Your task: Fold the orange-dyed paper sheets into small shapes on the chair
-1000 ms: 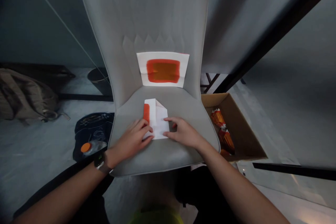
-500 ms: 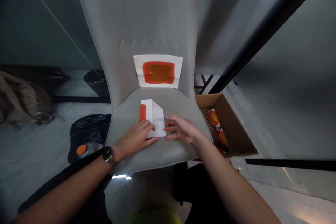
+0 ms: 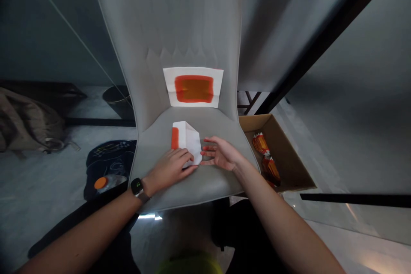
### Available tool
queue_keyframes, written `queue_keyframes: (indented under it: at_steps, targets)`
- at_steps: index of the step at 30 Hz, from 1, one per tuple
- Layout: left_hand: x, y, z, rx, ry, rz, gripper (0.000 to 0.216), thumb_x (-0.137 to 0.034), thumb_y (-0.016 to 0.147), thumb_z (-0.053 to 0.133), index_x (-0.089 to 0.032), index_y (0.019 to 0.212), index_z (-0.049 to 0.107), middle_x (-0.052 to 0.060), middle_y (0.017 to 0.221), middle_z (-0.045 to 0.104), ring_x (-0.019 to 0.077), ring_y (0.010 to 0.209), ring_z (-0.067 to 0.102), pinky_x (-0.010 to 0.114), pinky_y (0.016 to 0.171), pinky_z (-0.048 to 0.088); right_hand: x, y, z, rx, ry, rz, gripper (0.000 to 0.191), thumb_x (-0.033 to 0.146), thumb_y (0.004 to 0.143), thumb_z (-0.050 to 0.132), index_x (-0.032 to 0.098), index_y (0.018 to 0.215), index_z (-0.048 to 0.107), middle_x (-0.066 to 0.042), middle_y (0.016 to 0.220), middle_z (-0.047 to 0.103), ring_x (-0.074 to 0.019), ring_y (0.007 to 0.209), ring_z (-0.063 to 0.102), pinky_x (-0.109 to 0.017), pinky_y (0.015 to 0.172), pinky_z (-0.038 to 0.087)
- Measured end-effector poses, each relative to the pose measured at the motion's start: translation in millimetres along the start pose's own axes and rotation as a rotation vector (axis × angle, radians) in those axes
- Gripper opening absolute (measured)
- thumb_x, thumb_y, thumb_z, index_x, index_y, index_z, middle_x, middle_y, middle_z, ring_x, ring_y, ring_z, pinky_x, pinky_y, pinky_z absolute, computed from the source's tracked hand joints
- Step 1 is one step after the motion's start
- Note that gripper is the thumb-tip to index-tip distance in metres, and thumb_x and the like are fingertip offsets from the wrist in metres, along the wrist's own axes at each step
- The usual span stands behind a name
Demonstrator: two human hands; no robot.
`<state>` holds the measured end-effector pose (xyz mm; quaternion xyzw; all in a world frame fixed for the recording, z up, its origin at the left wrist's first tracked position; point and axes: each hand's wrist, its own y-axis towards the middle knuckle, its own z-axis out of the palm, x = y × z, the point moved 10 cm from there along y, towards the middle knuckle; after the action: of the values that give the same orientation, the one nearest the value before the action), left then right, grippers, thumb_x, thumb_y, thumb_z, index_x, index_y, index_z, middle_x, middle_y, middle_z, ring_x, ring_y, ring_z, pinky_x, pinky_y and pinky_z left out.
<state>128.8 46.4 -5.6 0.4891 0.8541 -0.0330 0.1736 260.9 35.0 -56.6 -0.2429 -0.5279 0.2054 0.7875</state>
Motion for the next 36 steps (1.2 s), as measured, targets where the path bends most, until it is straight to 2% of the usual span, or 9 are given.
queue_keyframes:
  at_steps: [3,5,7,10,14,19,23,31,36]
  targets:
    - [6,1,0,-0.039,-0.091,-0.045,0.014,-0.030,0.102,0.058,-0.020,0.096,0.065,0.005,0.096,0.067,0.0238,0.094,0.063,0.039,0.087,0.049,10,4,-8,-0.022,-0.065,-0.136,0.026,0.039,0.092,0.060,0.023,0.112,0.060,-0.007,0.099,0.065,-0.0218,0.092,0.066,-0.041,0.082,0.059]
    - [14,2,0,-0.069,-0.202,-0.080,0.015,-0.027,0.102,0.057,-0.020,0.091,0.064,0.004,0.092,0.066,0.0215,0.090,0.063,0.037,0.084,0.049,21,4,-9,-0.016,-0.274,-0.298,0.037,0.034,0.082,0.073,0.024,0.116,0.064,-0.004,0.099,0.064,-0.0178,0.085,0.063,-0.033,0.076,0.055]
    - [21,2,2,-0.084,-0.318,-0.119,0.016,-0.027,0.101,0.057,-0.020,0.087,0.063,0.003,0.089,0.066,0.0195,0.085,0.063,0.035,0.080,0.049,22,4,-1,0.058,-0.527,-0.391,0.046,0.030,0.076,0.079,0.024,0.120,0.068,0.000,0.093,0.063,-0.0139,0.074,0.056,-0.028,0.068,0.049]
    - [28,1,5,-0.077,-0.432,-0.155,0.015,-0.026,0.099,0.058,-0.021,0.087,0.063,0.002,0.087,0.064,0.0182,0.079,0.062,0.033,0.075,0.050,10,8,12,0.164,-0.744,-0.404,0.035,0.035,0.083,0.074,0.022,0.115,0.072,0.003,0.077,0.059,-0.0120,0.063,0.048,-0.026,0.059,0.040]
    - [32,-2,0,-0.090,-0.447,-0.165,0.005,-0.025,0.096,0.062,-0.021,0.095,0.059,0.003,0.095,0.065,0.0204,0.088,0.062,0.035,0.079,0.050,15,12,23,0.130,-0.852,-0.510,0.024,0.041,0.092,0.065,0.019,0.096,0.075,0.002,0.069,0.058,-0.0129,0.064,0.049,-0.026,0.060,0.038]
    - [49,-12,-16,-0.099,-0.275,-0.246,0.028,-0.034,0.087,0.074,-0.022,0.097,0.051,0.003,0.095,0.061,0.0248,0.090,0.060,0.039,0.080,0.049,15,15,35,0.147,-0.908,-0.498,0.021,0.036,0.092,0.062,0.018,0.095,0.074,0.002,0.070,0.059,-0.0131,0.063,0.049,-0.026,0.059,0.036]
    - [53,-17,-15,-0.057,-0.214,-0.245,0.026,-0.036,0.089,0.073,-0.022,0.096,0.052,0.003,0.095,0.060,0.0244,0.089,0.059,0.038,0.079,0.049,15,19,39,0.093,-0.981,-0.505,0.017,0.029,0.090,0.062,0.018,0.096,0.073,0.003,0.066,0.056,-0.0125,0.059,0.047,-0.026,0.057,0.033]
    - [48,-21,-6,-0.002,-0.125,-0.137,0.023,-0.031,0.095,0.068,-0.021,0.116,0.064,0.006,0.109,0.061,0.0261,0.100,0.058,0.041,0.089,0.048,14,31,39,-0.028,-1.087,-0.471,0.014,0.023,0.087,0.063,0.020,0.094,0.075,0.003,0.064,0.058,-0.0123,0.058,0.049,-0.025,0.057,0.032]
    - [49,-18,-10,-0.037,-0.149,-0.145,0.015,-0.033,0.100,0.062,-0.021,0.108,0.065,0.005,0.103,0.062,0.0243,0.097,0.059,0.039,0.088,0.048,15,32,38,-0.069,-1.109,-0.468,0.011,0.024,0.086,0.065,0.020,0.092,0.074,0.002,0.065,0.059,-0.0127,0.058,0.050,-0.025,0.058,0.033]
